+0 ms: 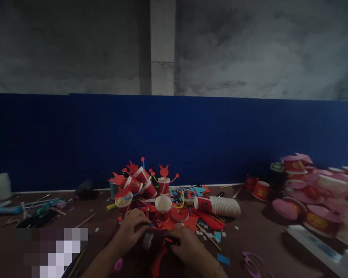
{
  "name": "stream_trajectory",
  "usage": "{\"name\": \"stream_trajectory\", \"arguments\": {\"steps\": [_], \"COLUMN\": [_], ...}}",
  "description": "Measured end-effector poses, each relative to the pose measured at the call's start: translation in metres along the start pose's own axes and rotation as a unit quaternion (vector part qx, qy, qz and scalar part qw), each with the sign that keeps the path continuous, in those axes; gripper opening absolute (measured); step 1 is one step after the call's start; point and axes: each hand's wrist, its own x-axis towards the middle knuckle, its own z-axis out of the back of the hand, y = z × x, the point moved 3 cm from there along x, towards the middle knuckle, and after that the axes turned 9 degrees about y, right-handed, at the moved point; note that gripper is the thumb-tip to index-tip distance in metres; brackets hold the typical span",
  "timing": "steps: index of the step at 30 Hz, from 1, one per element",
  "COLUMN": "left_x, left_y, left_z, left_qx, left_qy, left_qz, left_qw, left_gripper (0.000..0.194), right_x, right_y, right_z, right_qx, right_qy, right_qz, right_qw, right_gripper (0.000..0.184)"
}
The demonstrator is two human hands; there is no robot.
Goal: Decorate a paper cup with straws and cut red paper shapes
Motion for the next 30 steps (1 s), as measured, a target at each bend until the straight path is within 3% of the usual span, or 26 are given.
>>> {"name": "stream_trajectory", "arguments": {"steps": [4, 6, 9, 12, 15, 19, 26, 30], "left_x": [0.002, 0.003, 0.003, 0.004, 0.005, 0.008, 0.008, 0.006], "left_y": [0.011, 0.017, 0.024, 0.026, 0.024, 0.019, 0.013, 0.009], "left_z": [0.004, 0.007, 0.009, 0.005, -0.001, -0.008, -0.019, -0.029], "left_qx": [-0.093, -0.157, -0.272, -0.389, -0.476, -0.542, -0.604, -0.613], "left_qy": [-0.059, -0.107, -0.168, -0.177, -0.156, -0.107, 0.002, 0.067], "left_qz": [0.025, 0.051, 0.109, 0.151, 0.173, 0.182, 0.187, 0.186], "left_qw": [0.994, 0.98, 0.941, 0.892, 0.848, 0.813, 0.775, 0.765], "left_gripper": [0.006, 0.013, 0.028, 0.037, 0.043, 0.047, 0.045, 0.047], "right_x": [-0.001, 0.002, 0.009, 0.014, 0.014, 0.01, 0.007, 0.009], "right_y": [-0.002, -0.005, -0.019, -0.033, -0.038, -0.034, -0.028, -0.038], "right_z": [-0.003, -0.007, -0.015, -0.02, -0.018, -0.012, -0.01, -0.014], "right_qx": [-0.02, 0.0, 0.07, 0.069, 0.036, -0.009, -0.095, -0.074], "right_qy": [-0.032, -0.055, -0.098, -0.116, -0.114, -0.101, -0.107, -0.073], "right_qz": [-0.01, 0.002, -0.012, -0.064, -0.101, -0.16, -0.129, -0.192], "right_qw": [0.999, 0.998, 0.993, 0.989, 0.988, 0.982, 0.981, 0.976], "right_gripper": [0.04, 0.04, 0.04, 0.038, 0.028, 0.026, 0.062, 0.043]}}
